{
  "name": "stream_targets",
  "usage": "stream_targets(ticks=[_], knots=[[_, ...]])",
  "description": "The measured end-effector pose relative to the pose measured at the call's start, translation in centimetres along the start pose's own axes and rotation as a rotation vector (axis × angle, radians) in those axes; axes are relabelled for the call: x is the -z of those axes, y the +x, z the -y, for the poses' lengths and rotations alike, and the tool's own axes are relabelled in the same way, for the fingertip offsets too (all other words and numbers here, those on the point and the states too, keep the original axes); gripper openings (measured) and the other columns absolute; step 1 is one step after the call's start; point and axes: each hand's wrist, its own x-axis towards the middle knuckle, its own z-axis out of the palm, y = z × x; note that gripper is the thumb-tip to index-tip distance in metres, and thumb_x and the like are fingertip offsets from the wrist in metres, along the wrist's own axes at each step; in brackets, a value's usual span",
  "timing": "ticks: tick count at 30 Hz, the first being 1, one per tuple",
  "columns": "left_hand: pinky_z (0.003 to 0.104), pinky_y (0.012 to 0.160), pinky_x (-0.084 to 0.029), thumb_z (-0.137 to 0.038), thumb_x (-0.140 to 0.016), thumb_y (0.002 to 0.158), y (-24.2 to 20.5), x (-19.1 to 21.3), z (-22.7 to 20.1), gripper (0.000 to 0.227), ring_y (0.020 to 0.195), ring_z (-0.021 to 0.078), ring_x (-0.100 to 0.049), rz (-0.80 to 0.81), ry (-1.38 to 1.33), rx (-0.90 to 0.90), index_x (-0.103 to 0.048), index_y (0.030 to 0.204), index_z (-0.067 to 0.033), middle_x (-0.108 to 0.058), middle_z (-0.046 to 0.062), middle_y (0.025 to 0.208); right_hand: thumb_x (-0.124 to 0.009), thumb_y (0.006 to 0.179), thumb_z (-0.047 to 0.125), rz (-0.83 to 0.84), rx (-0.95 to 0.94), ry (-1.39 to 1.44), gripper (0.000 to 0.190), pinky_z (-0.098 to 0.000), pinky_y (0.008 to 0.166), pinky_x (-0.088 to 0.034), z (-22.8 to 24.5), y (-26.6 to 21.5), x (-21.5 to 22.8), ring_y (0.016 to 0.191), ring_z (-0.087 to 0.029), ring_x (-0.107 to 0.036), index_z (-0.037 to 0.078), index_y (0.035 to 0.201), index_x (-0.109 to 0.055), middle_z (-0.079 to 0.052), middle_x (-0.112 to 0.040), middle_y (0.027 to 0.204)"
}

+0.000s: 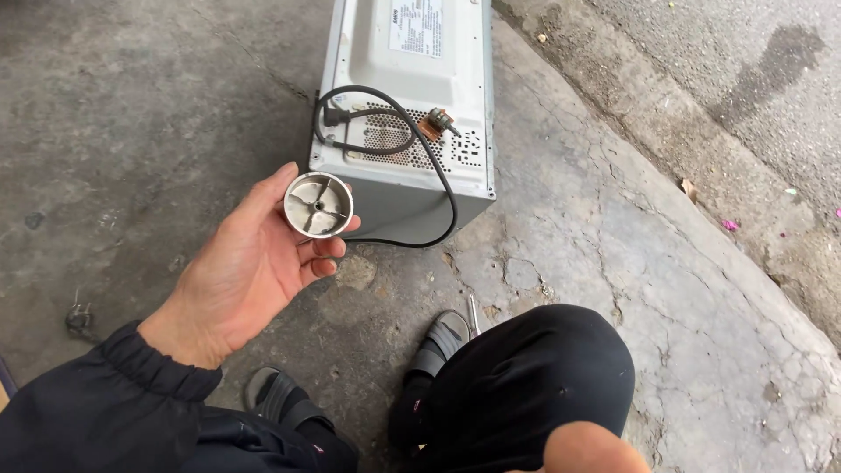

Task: The person assembles a small electrical component, likely a light socket, by inserting a metal part into a white plastic housing. They then move to an outdoor area to handle a metal casing and a power cord before returning inside to pick up a small container.

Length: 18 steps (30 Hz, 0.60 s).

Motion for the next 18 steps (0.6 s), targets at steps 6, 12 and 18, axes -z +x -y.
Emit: stream_targets(ticks=[6, 12, 18], knots=[[0.035, 0.07, -0.053, -0.05, -0.048, 0.112, 0.8, -0.2, 0.2, 0.057, 0.081, 0.0234, -0.065, 0.038, 0.031, 0.03, -0.071, 0.135, -0.0025, -0.081, 0.028, 0.119, -0.039, 0.115, 0.052, -0.012, 0.011, 0.013, 0.036, -0.0308, 0.061, -0.031, 0.0, 1.1, 0.6, 0.068, -0.016, -0.037, 0.02, 0.097, -0.036, 0.003, -0.034, 0.079], [0.035, 0.07, -0.055, -0.05, -0.046, 0.113, 0.9, 0.0, -0.1, 0.06, 0.081, 0.0243, -0.067, 0.068, 0.033, 0.022, -0.072, 0.136, -0.0013, -0.082, 0.029, 0.116, -0.043, 0.112, 0.048, 0.01, -0.009, 0.028, 0.034, -0.0309, 0.061, -0.032, -0.3, 3.1, 0.7, 0.068, -0.016, -0.038, 0.02, 0.095, -0.036, 0.002, -0.036, 0.079], [0.034, 0.072, -0.055, -0.05, -0.045, 0.113, 0.9, 0.1, -0.2, 0.06, 0.081, 0.0243, -0.066, 0.058, 0.037, 0.036, -0.072, 0.137, -0.0014, -0.081, 0.029, 0.115, -0.048, 0.109, 0.044, 0.03, -0.024, 0.048, 0.032, -0.031, 0.062, -0.032, -0.3, 2.7, -0.3, 0.068, -0.016, -0.038, 0.019, 0.093, -0.036, 0.002, -0.039, 0.078]])
